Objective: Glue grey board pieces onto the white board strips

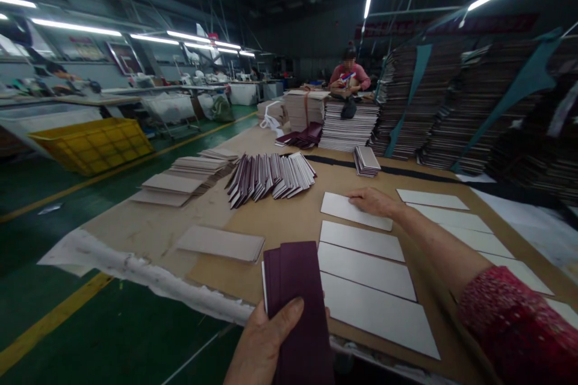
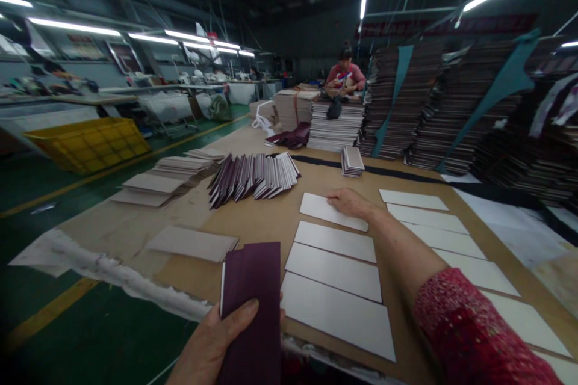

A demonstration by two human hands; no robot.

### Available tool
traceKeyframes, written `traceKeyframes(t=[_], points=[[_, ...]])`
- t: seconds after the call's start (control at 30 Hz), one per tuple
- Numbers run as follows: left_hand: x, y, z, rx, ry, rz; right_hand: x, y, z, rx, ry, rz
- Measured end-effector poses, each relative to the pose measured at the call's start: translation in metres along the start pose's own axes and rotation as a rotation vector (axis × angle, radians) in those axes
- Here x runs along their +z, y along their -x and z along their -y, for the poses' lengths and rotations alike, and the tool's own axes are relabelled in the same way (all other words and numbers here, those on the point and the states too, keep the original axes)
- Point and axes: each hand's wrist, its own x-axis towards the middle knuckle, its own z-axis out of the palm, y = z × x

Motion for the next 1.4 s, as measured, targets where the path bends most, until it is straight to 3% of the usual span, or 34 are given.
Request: traceKeyframes(t=[0.17, 0.27, 0.43, 0.53, 0.6, 0.73, 0.83, 0.93, 1.07, 1.2, 1.4], points=[[0.006, 0.003, -0.006, 0.075, 0.032, -0.022, 0.005, 0.01, 0.013, -0.033, -0.059, -0.014], [0.012, 0.001, -0.006, 0.113, 0.067, 0.006, 0.014, 0.031, 0.044, -0.065, -0.189, 0.011], [0.023, -0.006, -0.004, 0.089, 0.093, 0.053, 0.055, 0.087, 0.106, -0.109, -0.423, 0.298], [0.027, -0.008, -0.001, 0.041, 0.116, 0.068, 0.065, 0.099, 0.117, -0.067, -0.46, 0.219], [0.026, -0.009, -0.001, -0.014, 0.115, 0.037, 0.048, 0.092, 0.107, -0.023, -0.432, 0.041], [0.014, -0.011, -0.006, -0.079, 0.052, 0.0, -0.027, 0.056, 0.07, 0.077, -0.15, -0.426], [0.007, -0.013, -0.011, -0.091, 0.034, 0.016, -0.066, 0.031, 0.05, 0.119, 0.208, -0.595], [0.004, -0.015, -0.012, -0.097, 0.034, 0.037, -0.061, 0.013, 0.044, 0.08, 0.51, -0.504], [0.002, -0.02, -0.01, -0.097, 0.05, 0.044, -0.016, -0.005, 0.042, 0.022, 0.756, -0.249], [0.001, -0.024, -0.009, -0.045, 0.065, -0.051, 0.017, -0.013, 0.038, -0.006, 0.886, -0.096], [0.008, -0.023, -0.008, -0.017, 0.079, -0.021, 0.027, -0.016, 0.036, 0.0, 0.94, -0.004]])
